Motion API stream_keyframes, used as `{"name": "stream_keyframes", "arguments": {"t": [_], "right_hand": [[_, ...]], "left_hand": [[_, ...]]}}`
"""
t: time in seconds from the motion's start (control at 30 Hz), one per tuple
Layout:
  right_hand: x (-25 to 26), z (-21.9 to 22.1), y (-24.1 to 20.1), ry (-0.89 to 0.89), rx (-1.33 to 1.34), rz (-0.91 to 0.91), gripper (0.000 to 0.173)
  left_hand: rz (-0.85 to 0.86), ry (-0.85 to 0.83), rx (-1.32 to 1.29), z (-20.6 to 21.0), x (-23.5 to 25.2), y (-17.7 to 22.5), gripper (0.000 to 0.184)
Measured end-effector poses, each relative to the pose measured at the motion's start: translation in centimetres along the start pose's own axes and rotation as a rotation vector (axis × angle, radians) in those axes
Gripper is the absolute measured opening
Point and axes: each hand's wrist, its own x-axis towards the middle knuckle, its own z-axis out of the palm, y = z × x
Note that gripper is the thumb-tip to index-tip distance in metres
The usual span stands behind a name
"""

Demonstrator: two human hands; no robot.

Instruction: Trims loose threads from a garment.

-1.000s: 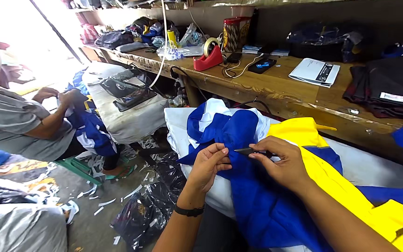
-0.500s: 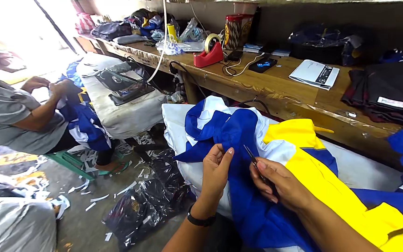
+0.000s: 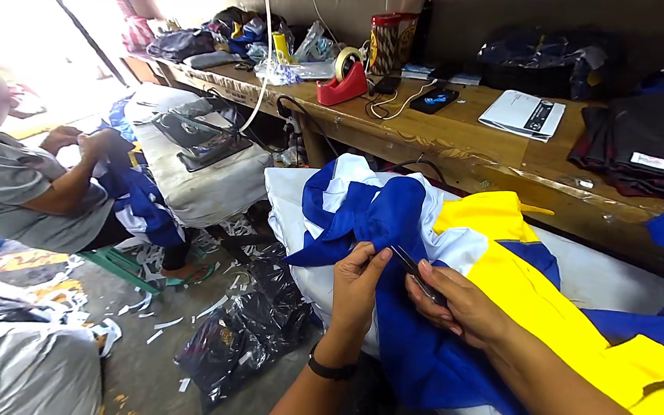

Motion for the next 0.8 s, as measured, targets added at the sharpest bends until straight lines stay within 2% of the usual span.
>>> {"name": "stream_keyframes", "arguments": {"t": [0.37,0.43,0.57,0.6,0.63,0.73,0.77,0.8], "right_hand": [[0.1,0.2,0.1,0.039,0.001,0.021,0.043],[0.0,0.4,0.1,0.044,0.060,0.044,0.044],[0.0,0.2,0.1,-0.054,0.342,0.135,0.048],[0.0,0.2,0.1,-0.058,0.333,0.120,0.048],[0.1,0.2,0.3,-0.018,0.237,0.069,0.046],[0.4,0.1,1.1,0.271,-0.423,-0.216,0.039],[0.4,0.1,1.1,0.294,-0.477,-0.231,0.040],[0.3,0.2,0.9,0.233,-0.343,-0.173,0.040]], "left_hand": [[0.048,0.009,0.017,0.0,-0.1,-0.3,0.011],[0.080,0.000,0.034,0.0,-0.1,-0.5,0.011],[0.145,-0.021,0.063,0.2,-0.4,-0.8,0.010],[0.152,-0.024,0.064,0.3,-0.5,-0.7,0.010],[0.148,-0.024,0.059,0.4,-0.5,-0.7,0.011],[0.097,-0.018,0.024,0.5,-0.6,-0.6,0.013],[0.082,-0.017,0.007,0.5,-0.7,-0.7,0.013],[0.076,-0.013,-0.006,0.6,-0.8,-0.7,0.013]]}}
